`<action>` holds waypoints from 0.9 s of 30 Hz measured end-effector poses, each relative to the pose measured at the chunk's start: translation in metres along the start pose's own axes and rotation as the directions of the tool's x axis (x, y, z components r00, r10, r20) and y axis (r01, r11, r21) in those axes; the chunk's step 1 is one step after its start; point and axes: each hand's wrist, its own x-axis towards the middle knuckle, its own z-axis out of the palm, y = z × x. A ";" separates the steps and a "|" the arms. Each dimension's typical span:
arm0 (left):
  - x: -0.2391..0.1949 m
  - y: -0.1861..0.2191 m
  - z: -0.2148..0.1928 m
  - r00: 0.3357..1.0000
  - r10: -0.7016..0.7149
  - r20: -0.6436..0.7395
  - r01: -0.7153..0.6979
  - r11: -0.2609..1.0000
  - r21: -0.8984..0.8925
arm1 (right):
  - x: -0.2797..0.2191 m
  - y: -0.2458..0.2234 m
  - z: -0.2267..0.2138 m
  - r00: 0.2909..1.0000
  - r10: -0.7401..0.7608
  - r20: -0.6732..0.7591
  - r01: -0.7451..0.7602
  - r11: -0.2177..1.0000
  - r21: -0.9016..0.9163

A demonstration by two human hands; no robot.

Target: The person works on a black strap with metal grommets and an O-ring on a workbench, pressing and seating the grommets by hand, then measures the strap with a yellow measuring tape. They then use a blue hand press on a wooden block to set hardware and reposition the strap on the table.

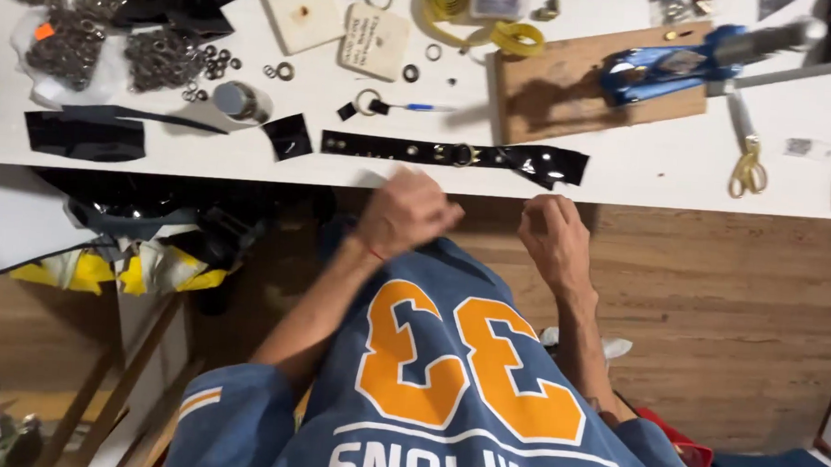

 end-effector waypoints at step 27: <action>0.194 -0.054 0.005 0.971 -0.037 0.237 -0.004 0.985 0.171 | 0.045 0.196 -0.051 0.803 0.266 -0.533 -0.268 0.960 0.076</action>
